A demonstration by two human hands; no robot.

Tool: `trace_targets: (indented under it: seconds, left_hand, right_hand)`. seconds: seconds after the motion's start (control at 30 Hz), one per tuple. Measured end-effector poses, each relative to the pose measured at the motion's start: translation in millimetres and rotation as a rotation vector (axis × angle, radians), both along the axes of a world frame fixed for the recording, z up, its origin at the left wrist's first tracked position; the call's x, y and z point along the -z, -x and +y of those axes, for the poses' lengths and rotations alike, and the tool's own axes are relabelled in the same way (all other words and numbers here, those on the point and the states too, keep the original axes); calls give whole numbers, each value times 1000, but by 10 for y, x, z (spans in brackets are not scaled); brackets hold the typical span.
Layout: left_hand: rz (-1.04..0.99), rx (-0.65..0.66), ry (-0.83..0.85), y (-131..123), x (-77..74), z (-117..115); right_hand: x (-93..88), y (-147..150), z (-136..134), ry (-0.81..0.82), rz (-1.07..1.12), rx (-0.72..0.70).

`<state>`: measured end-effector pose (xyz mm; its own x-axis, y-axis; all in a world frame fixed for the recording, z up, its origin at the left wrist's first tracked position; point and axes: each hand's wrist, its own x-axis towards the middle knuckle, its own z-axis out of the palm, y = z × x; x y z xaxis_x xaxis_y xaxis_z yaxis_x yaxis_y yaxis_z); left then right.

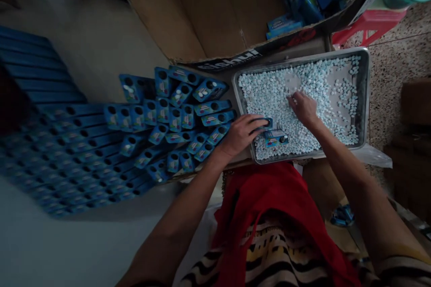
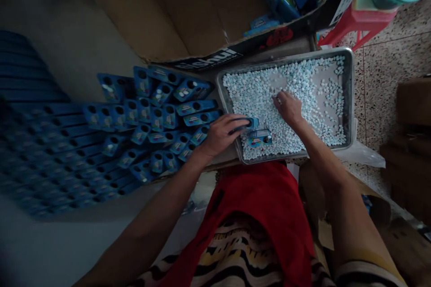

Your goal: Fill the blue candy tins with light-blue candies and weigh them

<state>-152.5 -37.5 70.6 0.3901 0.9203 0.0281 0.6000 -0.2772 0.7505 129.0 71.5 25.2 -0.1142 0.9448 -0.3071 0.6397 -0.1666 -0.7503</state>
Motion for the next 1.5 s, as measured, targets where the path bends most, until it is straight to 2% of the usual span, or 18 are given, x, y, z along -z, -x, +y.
trace_targets:
  seconds: [0.1,0.17,0.23,0.33,0.47,0.6,0.77,0.9,0.97,1.07,1.13,1.2,1.37,1.43,1.5]
  left_hand:
    - [3,-196,11,-32,-116,74]
    - [9,-274,21,-63,-164,127]
    - [0,-316,28,-106,-192,185]
    - [-17,-339,28,-193,-217,270]
    - [-58,-305,33,-304,-253,351]
    - [-66,-313,82,-363,-278,382]
    - [-98,-344,103,-439,-280,366]
    - [-75,-389,113,-555,-274,362]
    - [-58,-409,127,-621,-252,378]
    - [-68,-430,120,-682,-186,405]
    - [-86,-465,99,-663,-142,394]
    - [-103,-506,73,-587,-126,337]
    - [-137,-574,37,-319,-183,20]
    - [-150,-616,41,-277,-188,-125]
    - [-167,-672,58,-291,-168,-248]
  right_hand:
    - [-222,-55,-99,215,398,443]
    - [-428,-44,-190,356,725,596]
    - [-640,30,-287,405,953,653]
    - [-891,253,-369,377,1127,650]
    - [-1033,533,-282,325,1219,602]
    - [-1052,645,-179,256,1130,593]
    - [-1029,838,-229,106,1024,550]
    - [-990,931,-193,141,1029,666]
    - [-960,857,-121,187,1117,752]
    - [-883,584,-47,288,1270,904]
    - [-824,363,-100,358,1307,998]
    - [-775,181,-267,412,1298,1035]
    - [-665,-51,-870,426,1181,878]
    - [-611,-140,-1020,305,995,754]
    - [-563,-252,-1100,118,700,526]
